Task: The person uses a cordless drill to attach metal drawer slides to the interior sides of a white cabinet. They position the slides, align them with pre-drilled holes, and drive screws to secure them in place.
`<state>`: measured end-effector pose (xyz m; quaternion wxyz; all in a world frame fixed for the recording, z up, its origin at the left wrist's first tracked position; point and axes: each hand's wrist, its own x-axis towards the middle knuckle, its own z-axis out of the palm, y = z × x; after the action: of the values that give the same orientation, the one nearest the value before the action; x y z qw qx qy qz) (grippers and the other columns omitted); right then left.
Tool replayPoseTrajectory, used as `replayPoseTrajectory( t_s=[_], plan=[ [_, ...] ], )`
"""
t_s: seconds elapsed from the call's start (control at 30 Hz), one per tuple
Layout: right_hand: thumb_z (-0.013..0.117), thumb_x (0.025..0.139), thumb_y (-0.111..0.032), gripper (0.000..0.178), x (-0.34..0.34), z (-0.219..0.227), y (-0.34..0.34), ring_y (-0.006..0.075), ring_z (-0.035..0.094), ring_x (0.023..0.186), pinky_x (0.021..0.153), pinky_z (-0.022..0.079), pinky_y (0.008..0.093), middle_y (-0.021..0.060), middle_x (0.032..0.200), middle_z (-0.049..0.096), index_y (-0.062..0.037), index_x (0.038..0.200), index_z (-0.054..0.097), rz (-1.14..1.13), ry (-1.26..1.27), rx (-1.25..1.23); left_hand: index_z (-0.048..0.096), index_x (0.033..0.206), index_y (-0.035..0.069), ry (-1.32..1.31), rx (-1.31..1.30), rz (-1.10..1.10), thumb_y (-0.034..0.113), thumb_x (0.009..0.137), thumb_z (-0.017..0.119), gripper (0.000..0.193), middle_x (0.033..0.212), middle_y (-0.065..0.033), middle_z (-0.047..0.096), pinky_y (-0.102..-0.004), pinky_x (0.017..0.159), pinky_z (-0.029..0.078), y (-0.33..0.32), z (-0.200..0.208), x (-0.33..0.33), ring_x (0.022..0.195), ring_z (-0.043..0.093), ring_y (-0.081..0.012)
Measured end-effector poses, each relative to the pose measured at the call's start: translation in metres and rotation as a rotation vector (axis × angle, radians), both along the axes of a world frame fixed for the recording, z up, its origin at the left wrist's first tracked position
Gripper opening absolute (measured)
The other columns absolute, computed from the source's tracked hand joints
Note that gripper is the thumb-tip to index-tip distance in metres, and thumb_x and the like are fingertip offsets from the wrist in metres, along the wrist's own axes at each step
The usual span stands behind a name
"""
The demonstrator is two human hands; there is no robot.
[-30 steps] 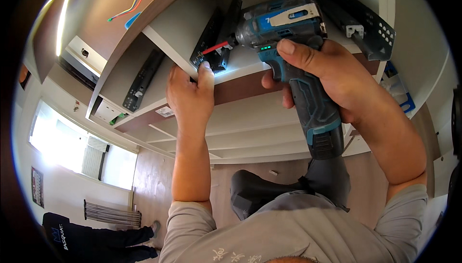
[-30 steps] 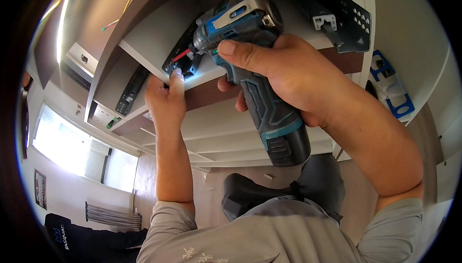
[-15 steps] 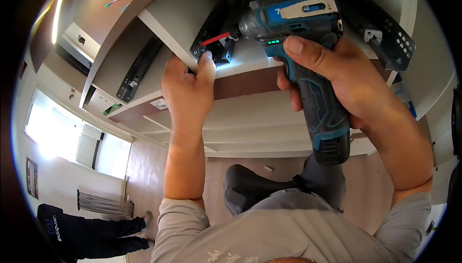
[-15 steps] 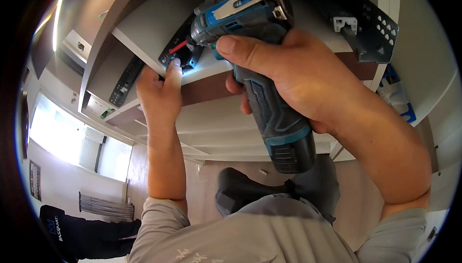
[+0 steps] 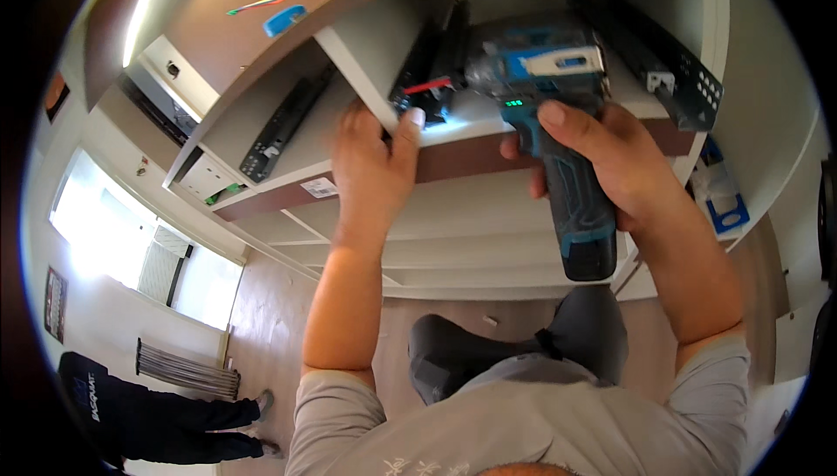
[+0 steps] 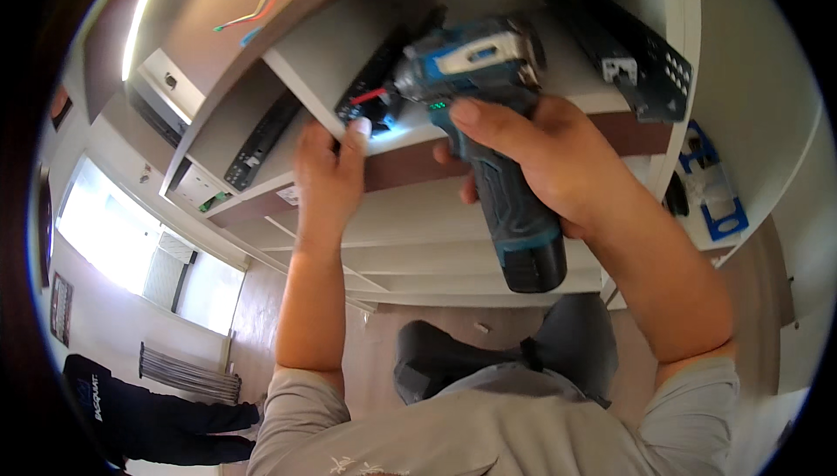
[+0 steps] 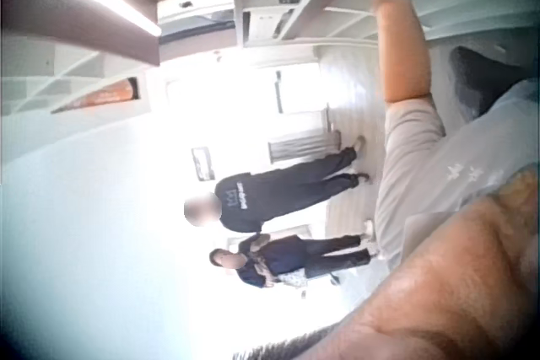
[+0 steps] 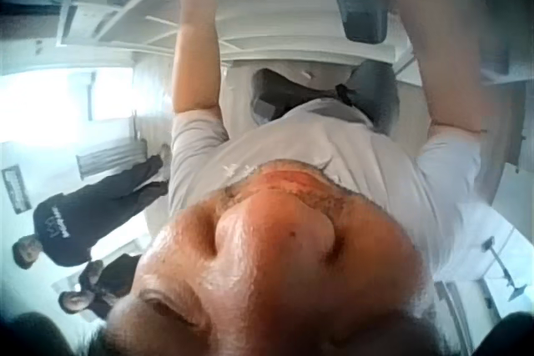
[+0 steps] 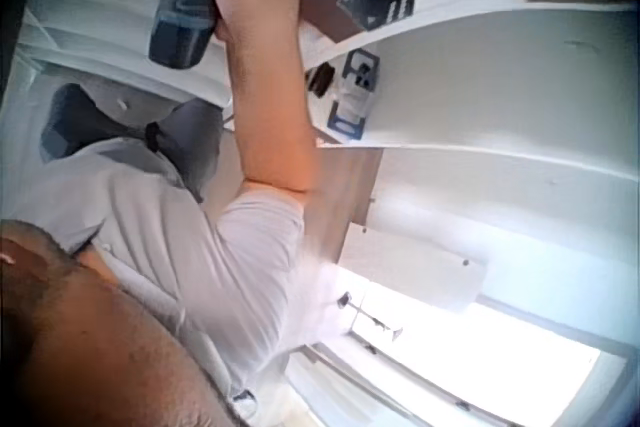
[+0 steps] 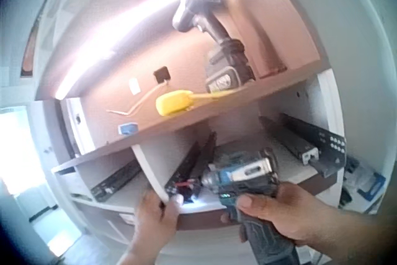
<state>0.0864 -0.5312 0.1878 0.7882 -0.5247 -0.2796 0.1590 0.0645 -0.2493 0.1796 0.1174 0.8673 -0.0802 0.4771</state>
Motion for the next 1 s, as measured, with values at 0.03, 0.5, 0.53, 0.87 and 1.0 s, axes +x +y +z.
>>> replayPoseTrajectory(
  t_s=[0.03,0.5,0.53,0.87,1.0],
  plan=[
    [0.077,0.094,-0.042,0.052,-0.002,-0.001,-0.001,0.0188,0.070,0.069,0.060,0.057,0.0313,0.0148,0.098,0.075,-0.0005,0.123,0.066,-0.011,-0.008,0.008,0.067,0.107,0.000,0.014,0.004,-0.022,0.024,0.093,0.073,0.029,0.110,-0.0225,0.067,-0.0496,0.089,0.049,-0.003,0.000,-0.003,0.104,0.061,-0.0439],
    [0.089,0.081,-0.031,0.074,-0.038,-0.089,-0.063,0.0305,0.076,0.075,0.063,0.065,0.0390,0.0283,0.108,0.071,0.0035,0.137,0.055,-0.036,0.047,0.134,0.044,0.154,0.001,-0.117,0.297,0.202,0.018,0.083,0.077,0.080,0.157,-0.0176,0.051,-0.0537,0.121,0.032,0.083,-0.063,-0.057,0.147,0.045,-0.0392],
    [0.093,0.078,-0.027,0.079,-0.036,-0.108,-0.070,0.0319,0.076,0.077,0.064,0.065,0.0399,0.0285,0.110,0.071,0.0040,0.138,0.053,0.073,0.079,0.111,0.044,0.155,0.002,-0.108,0.282,0.201,0.017,0.083,0.077,0.080,0.158,-0.0175,0.050,-0.0538,0.121,0.032,0.087,-0.064,-0.060,0.147,0.044,-0.0393],
    [0.091,0.082,-0.033,0.073,-0.022,-0.160,-0.032,0.0276,0.073,0.099,0.071,0.065,0.0403,0.0163,0.116,0.071,0.0043,0.136,0.058,-0.144,-0.083,-0.185,0.047,0.153,0.002,-0.088,0.015,0.177,0.009,0.085,0.072,0.073,0.163,-0.0216,0.041,-0.0509,0.123,0.033,0.138,-0.089,-0.089,0.150,0.039,-0.0438],
    [0.088,0.085,-0.032,0.063,0.004,-0.157,-0.004,0.0240,0.073,0.095,0.077,0.062,0.0383,0.0141,0.111,0.073,0.0031,0.130,0.062,-0.180,-0.118,-0.197,0.050,0.150,0.001,-0.040,-0.179,0.168,0.004,0.088,0.068,0.065,0.159,-0.0227,0.043,-0.0478,0.117,0.042,0.168,-0.155,-0.099,0.146,0.043,-0.0440]
  ],
)
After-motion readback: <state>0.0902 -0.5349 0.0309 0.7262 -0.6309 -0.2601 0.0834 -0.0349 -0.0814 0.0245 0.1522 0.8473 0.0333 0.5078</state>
